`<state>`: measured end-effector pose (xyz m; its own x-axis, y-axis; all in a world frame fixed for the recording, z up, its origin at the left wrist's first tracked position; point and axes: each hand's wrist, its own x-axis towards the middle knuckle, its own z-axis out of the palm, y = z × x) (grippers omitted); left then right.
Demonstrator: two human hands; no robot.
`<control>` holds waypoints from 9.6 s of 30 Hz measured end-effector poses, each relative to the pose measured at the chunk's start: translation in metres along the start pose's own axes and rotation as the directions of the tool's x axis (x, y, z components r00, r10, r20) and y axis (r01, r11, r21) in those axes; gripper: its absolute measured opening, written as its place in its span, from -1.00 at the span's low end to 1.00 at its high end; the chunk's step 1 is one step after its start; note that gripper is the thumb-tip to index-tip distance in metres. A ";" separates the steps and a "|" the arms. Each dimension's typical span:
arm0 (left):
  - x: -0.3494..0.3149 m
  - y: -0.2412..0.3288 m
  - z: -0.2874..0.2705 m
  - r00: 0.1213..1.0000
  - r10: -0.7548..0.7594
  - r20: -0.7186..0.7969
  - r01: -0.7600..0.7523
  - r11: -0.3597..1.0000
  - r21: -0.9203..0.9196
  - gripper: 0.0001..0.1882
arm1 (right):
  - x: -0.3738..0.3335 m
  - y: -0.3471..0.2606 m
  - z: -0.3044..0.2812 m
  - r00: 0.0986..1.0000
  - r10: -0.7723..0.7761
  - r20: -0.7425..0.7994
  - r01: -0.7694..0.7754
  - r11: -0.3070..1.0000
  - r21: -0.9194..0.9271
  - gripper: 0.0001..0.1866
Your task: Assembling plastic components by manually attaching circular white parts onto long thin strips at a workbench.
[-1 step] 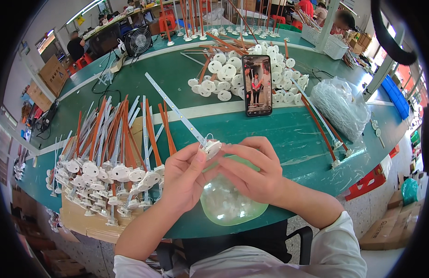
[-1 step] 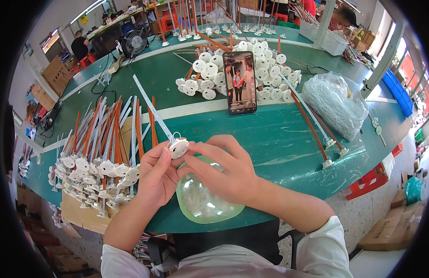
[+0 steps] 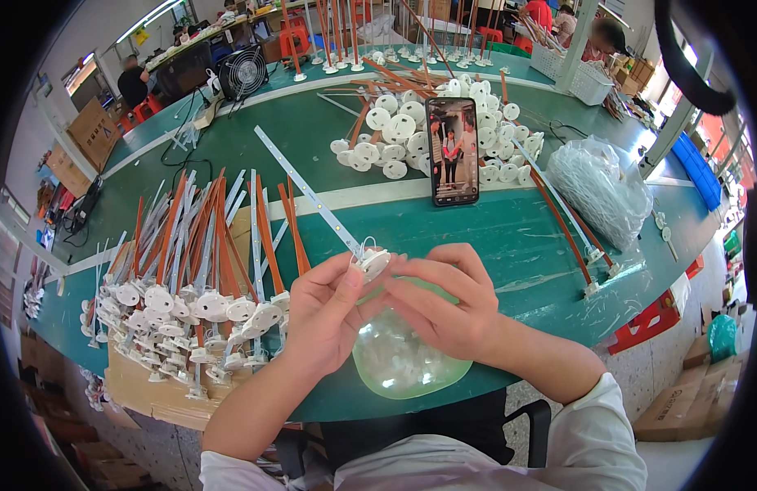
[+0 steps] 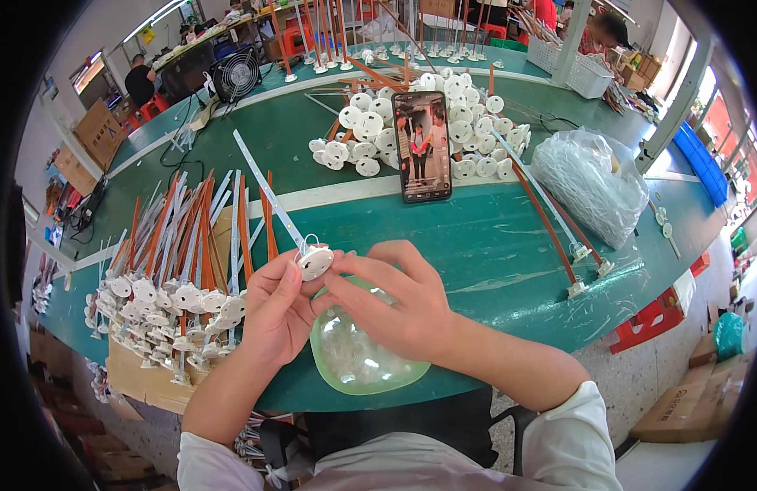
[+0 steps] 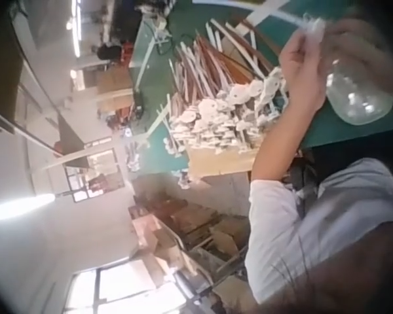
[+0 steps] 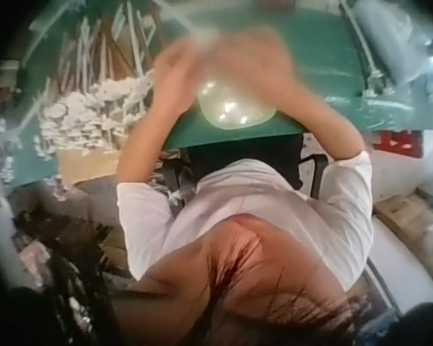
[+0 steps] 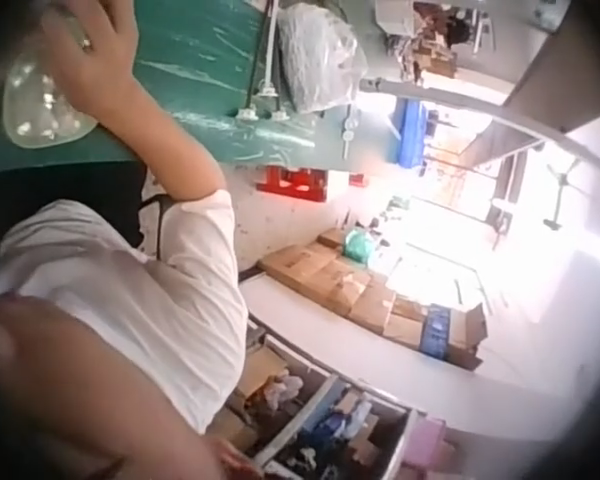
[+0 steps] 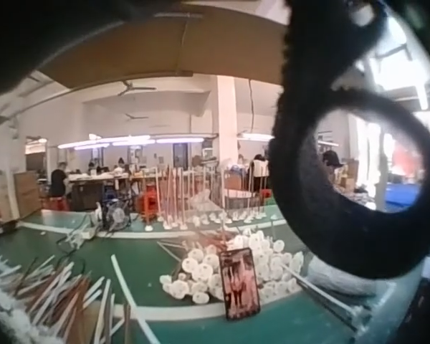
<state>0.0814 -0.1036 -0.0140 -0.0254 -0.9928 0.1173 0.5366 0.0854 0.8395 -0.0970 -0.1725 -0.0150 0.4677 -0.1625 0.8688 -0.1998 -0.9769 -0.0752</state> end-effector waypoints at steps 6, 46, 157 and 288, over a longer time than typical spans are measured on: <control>0.000 -0.001 -0.001 1.000 0.001 0.006 -0.001 1.000 0.006 -0.62 | 0.003 -0.002 0.006 1.000 -0.015 -0.013 0.015 1.000 0.008 -0.73; 0.003 -0.006 -0.003 0.989 0.026 0.147 -0.016 0.997 -0.070 -0.53 | 0.006 -0.005 -0.012 0.997 -0.044 -0.063 0.047 0.998 0.038 -0.78; -0.003 -0.015 0.018 0.997 -0.023 -0.079 0.040 0.973 0.227 -0.70 | -0.006 0.006 -0.015 0.985 -0.113 -0.127 0.123 0.990 0.070 -0.74; -0.062 0.020 0.099 0.974 0.173 0.146 -0.160 0.982 -0.096 -0.71 | 0.026 -0.080 -0.088 0.924 0.117 -0.364 -0.044 0.978 0.203 -0.80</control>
<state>0.0100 -0.0316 0.0478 -0.0551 -0.9400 0.3368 0.6118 0.2348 0.7554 -0.1443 -0.0862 0.0568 0.0955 -0.2146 0.9720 -0.0415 -0.9765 -0.2115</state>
